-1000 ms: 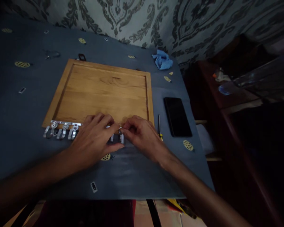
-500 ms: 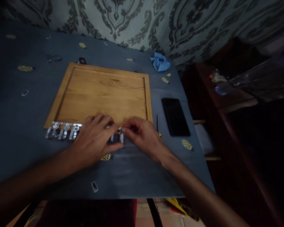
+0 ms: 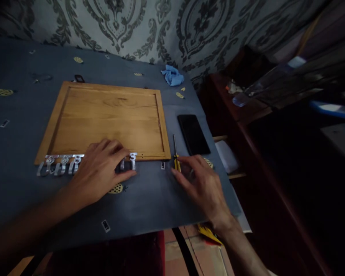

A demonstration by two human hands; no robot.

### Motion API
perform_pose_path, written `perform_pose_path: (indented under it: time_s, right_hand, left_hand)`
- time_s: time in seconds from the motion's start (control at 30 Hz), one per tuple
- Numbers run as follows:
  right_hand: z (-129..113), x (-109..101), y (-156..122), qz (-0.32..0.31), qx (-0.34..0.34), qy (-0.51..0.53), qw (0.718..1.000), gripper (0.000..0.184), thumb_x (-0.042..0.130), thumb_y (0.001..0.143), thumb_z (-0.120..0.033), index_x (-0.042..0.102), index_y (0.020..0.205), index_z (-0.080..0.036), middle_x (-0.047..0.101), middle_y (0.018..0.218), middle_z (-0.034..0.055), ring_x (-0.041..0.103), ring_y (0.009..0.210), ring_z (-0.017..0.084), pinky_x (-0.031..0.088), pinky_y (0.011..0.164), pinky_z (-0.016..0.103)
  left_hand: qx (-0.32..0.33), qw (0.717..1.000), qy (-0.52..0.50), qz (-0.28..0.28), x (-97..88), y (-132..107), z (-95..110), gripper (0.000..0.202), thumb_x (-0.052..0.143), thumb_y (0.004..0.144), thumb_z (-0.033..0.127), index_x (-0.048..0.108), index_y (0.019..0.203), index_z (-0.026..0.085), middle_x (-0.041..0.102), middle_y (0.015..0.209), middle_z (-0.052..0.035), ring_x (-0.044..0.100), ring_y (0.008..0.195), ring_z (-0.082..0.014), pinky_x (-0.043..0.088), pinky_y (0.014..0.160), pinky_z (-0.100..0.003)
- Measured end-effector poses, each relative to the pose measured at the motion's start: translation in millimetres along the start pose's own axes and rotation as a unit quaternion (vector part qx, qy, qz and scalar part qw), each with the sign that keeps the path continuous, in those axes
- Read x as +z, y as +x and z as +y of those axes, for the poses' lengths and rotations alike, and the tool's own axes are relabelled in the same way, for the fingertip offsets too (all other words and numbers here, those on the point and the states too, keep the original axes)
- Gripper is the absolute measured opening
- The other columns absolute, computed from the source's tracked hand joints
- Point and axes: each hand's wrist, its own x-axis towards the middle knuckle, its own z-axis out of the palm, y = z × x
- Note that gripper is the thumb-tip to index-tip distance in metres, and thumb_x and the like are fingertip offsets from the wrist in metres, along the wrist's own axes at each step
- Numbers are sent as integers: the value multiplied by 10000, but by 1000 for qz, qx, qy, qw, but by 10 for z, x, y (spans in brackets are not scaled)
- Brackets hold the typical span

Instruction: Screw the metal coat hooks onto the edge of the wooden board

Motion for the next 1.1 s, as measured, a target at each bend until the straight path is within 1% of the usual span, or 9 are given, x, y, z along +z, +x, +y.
perform_pose_path:
  time_s: [0.07,0.17,0.27,0.37,0.47,0.57,0.7,0.9,1.1]
  right_hand:
    - [17,93,-124,19,26,-67,997,455,561,929,-567,629,1197,-205,678,949,94,667,731,227,517,558,329]
    - [43,245,-221,34,46,-119,991,422,488,975,-487,585,1267,-197,701,998,111,694,805,258,547,624,360]
    - [84,278,-236,69,53,-89,992,355,469,975,-364,586,1266,-198,722,973,103,705,818,255,552,671,368]
    - [64,151,-205,146,91,-10,985,283,544,937,-387,661,1126,-212,734,973,114,699,790,263,534,654,389]
    - [-108,-27,-116,299,164,119,932,181,687,877,-391,723,962,-236,654,673,50,604,556,217,474,555,383]
    - [-392,-132,51,437,109,251,857,177,835,735,-363,741,805,-230,603,595,17,516,441,159,385,450,339]
    - [-726,-112,342,381,41,415,825,244,884,656,-352,721,739,-191,549,569,-14,438,408,110,299,378,294]
    - [-973,148,586,295,-93,370,876,134,613,969,-365,568,947,-242,589,754,-24,503,506,93,397,472,278]
    - [-935,390,593,239,-69,368,896,179,499,1015,-431,469,955,-265,657,868,10,561,499,114,451,433,282]
  left_hand:
    - [1,1000,4,8,9,-2,1,341,756,857,434,675,1081,191,628,1073,-84,568,1055,-320,454,878,-469]
    - [-3,1000,11,10,7,-1,7,319,750,863,431,675,1061,193,633,1079,-83,569,1055,-317,455,882,-465]
    - [-5,1000,11,1,-17,4,12,321,737,873,440,670,1073,198,637,1089,-78,563,1063,-311,455,876,-454]
    - [-2,1000,7,-12,-41,9,12,330,722,885,444,661,1093,196,633,1108,-82,558,1080,-309,447,882,-450]
    - [-2,1000,5,-15,-50,9,8,336,716,891,441,660,1101,184,629,1122,-91,552,1088,-310,436,887,-450]
    - [-2,1000,1,-12,-48,3,2,342,713,895,438,664,1112,178,626,1127,-95,546,1092,-310,426,893,-448]
    - [-1,1000,-4,-11,-39,-5,-5,361,697,902,472,662,1117,184,628,1125,-92,547,1092,-302,421,896,-441]
    - [-4,1000,4,-18,-45,5,7,395,705,889,498,662,1117,179,627,1135,-88,551,1113,-312,426,889,-436]
    - [-9,1000,-2,-26,-67,11,21,403,717,878,503,664,1113,180,625,1129,-89,551,1112,-314,425,893,-436]
